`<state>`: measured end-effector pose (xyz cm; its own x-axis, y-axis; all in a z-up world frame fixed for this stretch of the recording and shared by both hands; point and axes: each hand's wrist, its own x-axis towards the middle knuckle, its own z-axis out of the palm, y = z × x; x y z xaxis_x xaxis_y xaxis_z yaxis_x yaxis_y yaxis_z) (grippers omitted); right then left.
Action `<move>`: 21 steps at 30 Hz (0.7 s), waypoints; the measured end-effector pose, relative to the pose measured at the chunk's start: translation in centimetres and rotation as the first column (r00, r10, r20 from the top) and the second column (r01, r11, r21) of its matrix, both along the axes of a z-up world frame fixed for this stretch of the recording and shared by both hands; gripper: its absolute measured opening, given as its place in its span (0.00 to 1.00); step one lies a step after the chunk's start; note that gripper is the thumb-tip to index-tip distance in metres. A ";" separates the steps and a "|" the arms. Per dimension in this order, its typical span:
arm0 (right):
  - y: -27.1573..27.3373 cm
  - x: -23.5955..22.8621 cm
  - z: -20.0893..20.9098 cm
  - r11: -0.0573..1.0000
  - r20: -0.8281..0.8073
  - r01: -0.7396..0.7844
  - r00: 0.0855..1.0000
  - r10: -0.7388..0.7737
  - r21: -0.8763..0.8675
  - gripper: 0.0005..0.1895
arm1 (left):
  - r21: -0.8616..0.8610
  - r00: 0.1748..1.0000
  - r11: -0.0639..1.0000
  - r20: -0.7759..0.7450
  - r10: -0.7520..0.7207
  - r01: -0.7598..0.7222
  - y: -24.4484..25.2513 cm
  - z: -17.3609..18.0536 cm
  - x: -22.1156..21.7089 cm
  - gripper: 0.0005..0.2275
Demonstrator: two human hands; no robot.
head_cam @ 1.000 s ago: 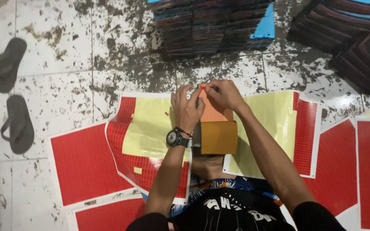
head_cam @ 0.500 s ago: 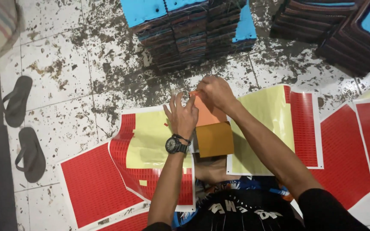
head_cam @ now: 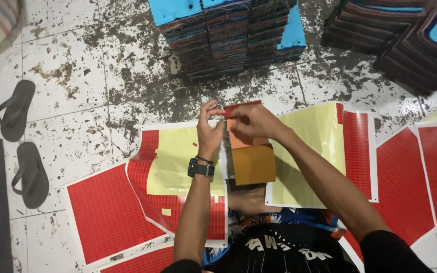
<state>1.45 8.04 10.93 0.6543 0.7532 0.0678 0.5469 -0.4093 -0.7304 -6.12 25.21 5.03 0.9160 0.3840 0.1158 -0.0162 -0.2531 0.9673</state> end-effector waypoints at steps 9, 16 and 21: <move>0.7 2.5 -5.2 0.988 -0.097 0.152 0.984 -0.150 0.016 0.08 | -0.004 1.000 1.000 -0.006 0.006 -0.006 -1.2 0.9 0.0 0.30; 0.7 3.7 -6.2 0.987 -0.080 0.147 0.985 -0.152 -0.066 0.08 | 0.622 0.978 0.755 0.120 0.169 -0.207 -1.2 -3.0 0.4 0.05; 1.2 4.0 -6.0 0.978 -0.107 0.158 0.979 -0.173 -0.138 0.09 | 0.713 0.974 0.671 0.075 0.212 -0.201 -1.6 -5.2 0.5 0.05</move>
<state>5.43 9.21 4.89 0.7684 0.6310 -0.1068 0.3770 -0.5812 -0.7211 -5.64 23.62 -0.21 0.8272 0.3693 0.4236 0.1323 -0.8605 0.4920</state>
